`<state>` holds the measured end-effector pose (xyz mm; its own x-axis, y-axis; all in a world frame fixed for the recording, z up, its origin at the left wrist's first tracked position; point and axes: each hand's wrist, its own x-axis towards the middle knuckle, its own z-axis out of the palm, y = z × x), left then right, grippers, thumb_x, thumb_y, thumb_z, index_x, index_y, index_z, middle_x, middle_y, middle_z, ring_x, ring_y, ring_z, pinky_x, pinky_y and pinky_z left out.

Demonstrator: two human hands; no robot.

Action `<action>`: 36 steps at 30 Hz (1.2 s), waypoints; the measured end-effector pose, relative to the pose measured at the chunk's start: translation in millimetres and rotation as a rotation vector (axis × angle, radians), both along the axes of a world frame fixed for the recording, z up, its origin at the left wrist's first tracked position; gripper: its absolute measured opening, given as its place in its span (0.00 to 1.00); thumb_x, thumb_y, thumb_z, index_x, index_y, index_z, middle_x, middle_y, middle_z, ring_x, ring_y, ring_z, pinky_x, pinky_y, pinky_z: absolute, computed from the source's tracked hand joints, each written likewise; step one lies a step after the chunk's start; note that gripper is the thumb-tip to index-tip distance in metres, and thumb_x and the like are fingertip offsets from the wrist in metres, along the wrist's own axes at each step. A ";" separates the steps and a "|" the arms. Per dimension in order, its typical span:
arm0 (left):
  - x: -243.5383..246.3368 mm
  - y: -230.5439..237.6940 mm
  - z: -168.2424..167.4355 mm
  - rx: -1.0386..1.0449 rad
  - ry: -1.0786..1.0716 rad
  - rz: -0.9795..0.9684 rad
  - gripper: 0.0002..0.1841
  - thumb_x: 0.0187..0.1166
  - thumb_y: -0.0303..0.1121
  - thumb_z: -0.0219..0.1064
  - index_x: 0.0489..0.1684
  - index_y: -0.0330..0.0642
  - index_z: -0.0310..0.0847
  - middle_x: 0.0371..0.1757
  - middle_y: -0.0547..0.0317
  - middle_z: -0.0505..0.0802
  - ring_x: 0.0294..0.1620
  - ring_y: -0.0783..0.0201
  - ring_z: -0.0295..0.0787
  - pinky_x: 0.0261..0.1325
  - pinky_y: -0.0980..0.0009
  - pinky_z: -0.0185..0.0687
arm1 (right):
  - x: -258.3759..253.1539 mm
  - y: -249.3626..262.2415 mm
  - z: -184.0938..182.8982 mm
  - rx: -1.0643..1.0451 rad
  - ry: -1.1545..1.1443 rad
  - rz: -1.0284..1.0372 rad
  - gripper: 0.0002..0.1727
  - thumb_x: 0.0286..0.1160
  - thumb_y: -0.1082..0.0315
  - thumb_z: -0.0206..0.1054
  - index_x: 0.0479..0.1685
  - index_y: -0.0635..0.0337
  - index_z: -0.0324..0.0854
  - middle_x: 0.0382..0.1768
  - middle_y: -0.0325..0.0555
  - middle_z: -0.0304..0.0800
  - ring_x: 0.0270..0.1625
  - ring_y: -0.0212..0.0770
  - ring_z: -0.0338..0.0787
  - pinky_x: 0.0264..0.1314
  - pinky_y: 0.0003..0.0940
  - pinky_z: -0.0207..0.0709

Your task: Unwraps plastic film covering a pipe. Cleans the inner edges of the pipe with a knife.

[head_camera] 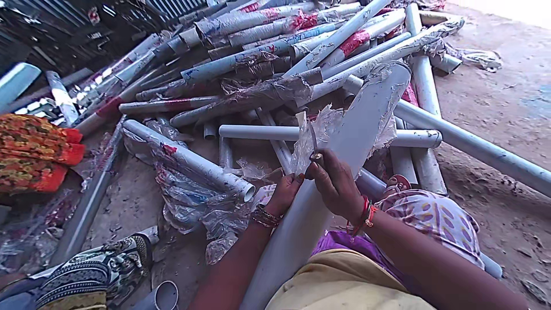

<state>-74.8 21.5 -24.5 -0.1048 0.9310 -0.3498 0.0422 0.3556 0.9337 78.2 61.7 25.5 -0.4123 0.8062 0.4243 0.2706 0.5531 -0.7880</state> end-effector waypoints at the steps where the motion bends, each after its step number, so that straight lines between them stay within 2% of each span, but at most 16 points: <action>1: 2.8 -0.7 -0.2 0.019 0.010 -0.012 0.12 0.91 0.27 0.53 0.37 0.38 0.80 0.25 0.71 0.84 0.28 0.84 0.82 0.40 0.82 0.81 | -4.9 -2.9 -3.2 0.030 -0.056 0.020 0.29 0.90 0.51 0.43 0.46 0.68 0.82 0.19 0.42 0.83 0.27 0.41 0.86 0.44 0.47 0.77; 4: 3.9 -3.4 -5.8 0.105 0.046 -0.080 0.10 0.84 0.23 0.51 0.36 0.36 0.79 0.27 0.74 0.82 0.31 0.86 0.79 0.43 0.84 0.77 | -11.1 -8.4 -24.3 0.257 -0.240 -0.016 0.25 0.85 0.54 0.47 0.36 0.65 0.83 0.13 0.44 0.80 0.22 0.46 0.88 0.48 0.51 0.80; 7: -1.2 1.0 -23.5 0.105 0.183 -0.106 0.12 0.88 0.29 0.56 0.31 0.37 0.78 0.23 0.72 0.79 0.27 0.84 0.75 0.38 0.81 0.73 | 1.4 -6.9 -36.8 0.288 -0.275 0.030 0.25 0.87 0.55 0.47 0.36 0.67 0.82 0.15 0.47 0.82 0.24 0.46 0.90 0.50 0.49 0.81; 10: -4.3 1.2 -31.8 0.157 0.359 -0.141 0.16 0.89 0.35 0.59 0.32 0.32 0.80 0.26 0.65 0.82 0.29 0.78 0.77 0.41 0.77 0.74 | 7.8 -3.8 -49.8 0.352 -0.257 0.054 0.26 0.88 0.53 0.45 0.36 0.66 0.80 0.14 0.45 0.80 0.22 0.44 0.87 0.47 0.46 0.80; 13: -9.7 3.6 -40.2 0.224 0.681 -0.215 0.24 0.90 0.41 0.58 0.34 0.23 0.83 0.28 0.43 0.87 0.34 0.53 0.86 0.45 0.55 0.79 | 9.7 -0.1 -63.2 0.404 -0.240 0.053 0.28 0.88 0.51 0.43 0.36 0.64 0.81 0.14 0.43 0.80 0.19 0.43 0.84 0.40 0.47 0.75; 15: -15.5 8.1 -43.8 0.153 0.735 -0.254 0.26 0.91 0.44 0.56 0.42 0.21 0.85 0.35 0.35 0.91 0.44 0.41 0.90 0.55 0.45 0.80 | 11.7 1.9 -68.2 0.416 -0.246 0.056 0.29 0.88 0.49 0.42 0.35 0.63 0.80 0.14 0.43 0.82 0.19 0.43 0.85 0.37 0.46 0.73; 19: -29.2 19.7 -53.7 0.007 0.720 -0.231 0.26 0.91 0.46 0.58 0.43 0.25 0.85 0.37 0.37 0.90 0.45 0.43 0.88 0.57 0.46 0.78 | 11.8 4.0 -77.7 0.408 -0.254 0.073 0.29 0.87 0.50 0.42 0.37 0.64 0.81 0.16 0.45 0.84 0.20 0.44 0.86 0.38 0.48 0.74; 21: -36.4 26.7 -53.3 -0.106 0.658 -0.264 0.26 0.91 0.47 0.58 0.50 0.25 0.85 0.44 0.35 0.90 0.49 0.44 0.87 0.62 0.45 0.77 | 10.8 6.0 -85.3 0.400 -0.245 0.076 0.29 0.86 0.49 0.42 0.38 0.64 0.81 0.20 0.46 0.88 0.24 0.44 0.89 0.41 0.50 0.75; 25: -38.5 33.4 -51.5 -0.252 0.489 -0.370 0.29 0.93 0.47 0.54 0.57 0.19 0.79 0.52 0.30 0.86 0.52 0.43 0.83 0.65 0.46 0.73 | 22.0 6.8 -106.0 0.217 -0.066 0.121 0.35 0.91 0.42 0.38 0.44 0.65 0.81 0.37 0.48 0.98 0.47 0.39 0.96 0.65 0.50 0.70; 26: -32.1 29.1 -50.9 -0.274 0.433 -0.340 0.28 0.95 0.46 0.52 0.57 0.20 0.79 0.48 0.33 0.86 0.48 0.48 0.83 0.62 0.51 0.76 | 25.0 5.2 -108.1 0.171 -0.015 0.123 0.36 0.91 0.41 0.37 0.44 0.66 0.79 0.37 0.48 0.98 0.48 0.36 0.95 0.67 0.47 0.68; 27: -23.9 23.2 -50.1 -0.310 0.323 -0.285 0.27 0.96 0.47 0.46 0.54 0.24 0.76 0.39 0.47 0.80 0.36 0.59 0.76 0.47 0.63 0.74 | 27.4 3.5 -107.8 0.142 0.019 0.116 0.36 0.91 0.40 0.37 0.43 0.65 0.78 0.37 0.47 0.98 0.48 0.33 0.93 0.68 0.44 0.67; 28: -17.7 17.7 -45.5 -0.368 0.171 -0.212 0.29 0.97 0.49 0.39 0.58 0.27 0.73 0.37 0.52 0.79 0.31 0.63 0.75 0.40 0.68 0.75 | 30.0 1.6 -106.2 0.128 0.030 0.107 0.37 0.91 0.38 0.37 0.44 0.65 0.78 0.37 0.46 0.98 0.48 0.31 0.93 0.68 0.42 0.67; 30: -16.0 9.7 -30.2 -0.504 -0.135 -0.061 0.40 0.95 0.58 0.27 0.76 0.28 0.67 0.55 0.38 0.84 0.46 0.53 0.84 0.53 0.59 0.81 | 34.2 -2.9 -104.7 0.144 0.037 0.075 0.38 0.91 0.36 0.36 0.44 0.64 0.78 0.36 0.44 0.98 0.48 0.30 0.93 0.69 0.40 0.68; 31: -17.2 5.5 -24.3 -0.513 -0.171 -0.042 0.42 0.93 0.61 0.24 0.77 0.30 0.66 0.56 0.39 0.84 0.46 0.53 0.85 0.52 0.60 0.82 | 36.7 -4.3 -105.1 0.165 0.033 0.056 0.39 0.91 0.35 0.35 0.45 0.63 0.77 0.36 0.44 0.98 0.48 0.29 0.94 0.69 0.39 0.69; 34: -27.9 -18.9 -4.5 -0.421 -0.089 -0.290 0.36 0.97 0.53 0.29 0.82 0.29 0.61 0.66 0.33 0.83 0.58 0.50 0.86 0.62 0.57 0.81 | 42.4 -3.9 -106.8 0.193 0.074 0.019 0.37 0.91 0.34 0.35 0.47 0.59 0.75 0.36 0.41 0.98 0.49 0.28 0.94 0.71 0.37 0.68; 36: -30.2 -40.9 -5.0 -0.335 0.003 -0.530 0.29 0.97 0.48 0.40 0.79 0.30 0.65 0.59 0.41 0.85 0.53 0.60 0.84 0.59 0.62 0.80 | 44.6 -4.4 -106.9 0.160 0.128 -0.004 0.36 0.90 0.33 0.36 0.48 0.58 0.74 0.33 0.38 0.97 0.50 0.26 0.93 0.75 0.36 0.66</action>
